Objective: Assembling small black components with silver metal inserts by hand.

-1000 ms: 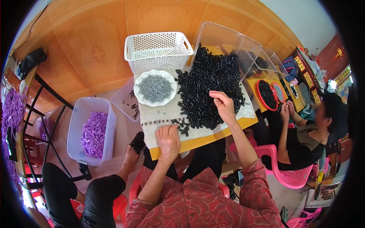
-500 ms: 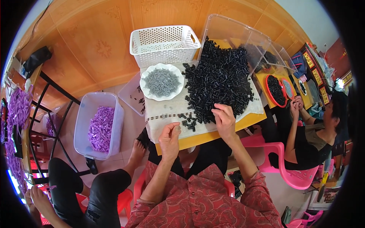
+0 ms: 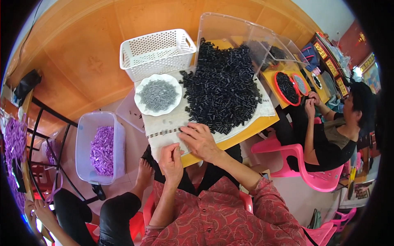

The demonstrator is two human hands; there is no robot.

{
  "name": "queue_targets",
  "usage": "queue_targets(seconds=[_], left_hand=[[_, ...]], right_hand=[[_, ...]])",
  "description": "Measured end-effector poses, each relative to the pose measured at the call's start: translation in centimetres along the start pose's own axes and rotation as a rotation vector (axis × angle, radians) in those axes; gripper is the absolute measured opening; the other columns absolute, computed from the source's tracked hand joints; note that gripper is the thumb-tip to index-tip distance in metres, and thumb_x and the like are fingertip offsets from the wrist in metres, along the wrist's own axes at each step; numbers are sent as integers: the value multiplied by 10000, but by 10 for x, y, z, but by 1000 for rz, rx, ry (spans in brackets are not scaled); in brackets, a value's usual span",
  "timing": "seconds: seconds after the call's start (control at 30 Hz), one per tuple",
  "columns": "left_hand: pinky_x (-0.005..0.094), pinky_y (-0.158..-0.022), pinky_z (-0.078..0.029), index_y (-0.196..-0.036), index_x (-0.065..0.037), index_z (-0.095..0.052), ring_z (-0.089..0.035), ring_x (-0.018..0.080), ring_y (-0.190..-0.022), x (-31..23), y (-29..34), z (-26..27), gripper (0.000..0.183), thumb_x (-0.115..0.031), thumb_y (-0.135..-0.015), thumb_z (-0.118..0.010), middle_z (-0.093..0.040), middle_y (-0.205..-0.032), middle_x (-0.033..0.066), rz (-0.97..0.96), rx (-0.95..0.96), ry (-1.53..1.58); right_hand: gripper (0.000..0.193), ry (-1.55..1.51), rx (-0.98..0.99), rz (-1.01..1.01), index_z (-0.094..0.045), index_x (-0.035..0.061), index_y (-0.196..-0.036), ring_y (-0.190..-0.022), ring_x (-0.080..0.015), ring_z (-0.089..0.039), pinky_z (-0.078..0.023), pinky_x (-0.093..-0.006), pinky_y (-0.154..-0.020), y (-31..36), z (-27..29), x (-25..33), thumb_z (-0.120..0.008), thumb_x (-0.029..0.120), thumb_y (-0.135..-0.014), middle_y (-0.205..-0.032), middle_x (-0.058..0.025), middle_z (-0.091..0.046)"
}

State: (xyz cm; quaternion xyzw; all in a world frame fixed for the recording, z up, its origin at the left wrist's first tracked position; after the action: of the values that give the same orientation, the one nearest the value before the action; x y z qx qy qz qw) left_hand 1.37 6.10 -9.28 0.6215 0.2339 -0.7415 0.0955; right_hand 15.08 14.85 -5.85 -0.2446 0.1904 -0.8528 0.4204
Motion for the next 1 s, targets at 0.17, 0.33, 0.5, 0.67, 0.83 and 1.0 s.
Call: queue_targets(seconds=[0.17,0.33,0.5,0.67,0.83,1.0], left_hand=[[257,-714,-562,-1099,30,-632,-697,139,-768,-2,-1,2,123,-22,-1001,-580,-633,-959,68,31,-2,15],[261,-690,-568,-1080,32,-643,-710,170,-778,1,-2,1,117,18,-974,-596,-636,-985,93,91,-3,83],[260,-747,-589,-1101,30,-637,-677,143,-848,7,0,-1,145,43,-962,-601,-624,-1020,79,86,-7,203],[263,-750,-588,-1104,29,-642,-668,132,-836,4,2,2,148,41,-963,-596,-630,-1002,63,167,15,280],[282,-743,-585,-1124,23,-652,-659,122,-828,-8,1,11,154,-39,-1004,-577,-638,-953,66,330,92,407],[333,-723,-581,-1157,10,-655,-609,129,-773,-15,0,5,234,-164,-1057,-534,-634,-949,63,534,223,946]], right_hand=[[358,68,21,6,-680,49,-1105,-1215,-284,-542,-388,-483,-1058,9,-1,-13,-715,52,-750,-1250,-81,-616],[288,146,-87,-10,-681,23,-1047,-1179,-282,-562,-403,-490,-1040,12,20,-24,-697,57,-762,-1190,-84,-635],[339,109,-292,-121,-693,30,-1060,-1060,-300,-614,-469,-427,-936,23,37,-33,-728,-45,-731,-1165,-77,-659],[272,72,-319,-202,-687,16,-1053,-981,-306,-618,-480,-393,-843,40,48,-30,-738,-47,-794,-1103,-111,-659],[256,27,-322,-282,-696,32,-1012,-901,-291,-604,-480,-383,-780,62,55,-14,-758,-52,-778,-998,-96,-647],[249,-117,-279,-339,-701,30,-1018,-815,-266,-618,-502,-356,-699,73,56,11,-754,-54,-791,-935,-90,-640]])
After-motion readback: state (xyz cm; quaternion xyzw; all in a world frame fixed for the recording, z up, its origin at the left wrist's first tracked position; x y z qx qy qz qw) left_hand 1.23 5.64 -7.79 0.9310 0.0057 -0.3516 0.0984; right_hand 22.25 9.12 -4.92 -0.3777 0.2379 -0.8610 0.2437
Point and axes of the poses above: each hand's wrist, its own y-axis away from the middle knuckle, its own z-axis out of the back of the hand, x = y × z, the point moved 1 cm from there along -y, towards the middle knuckle
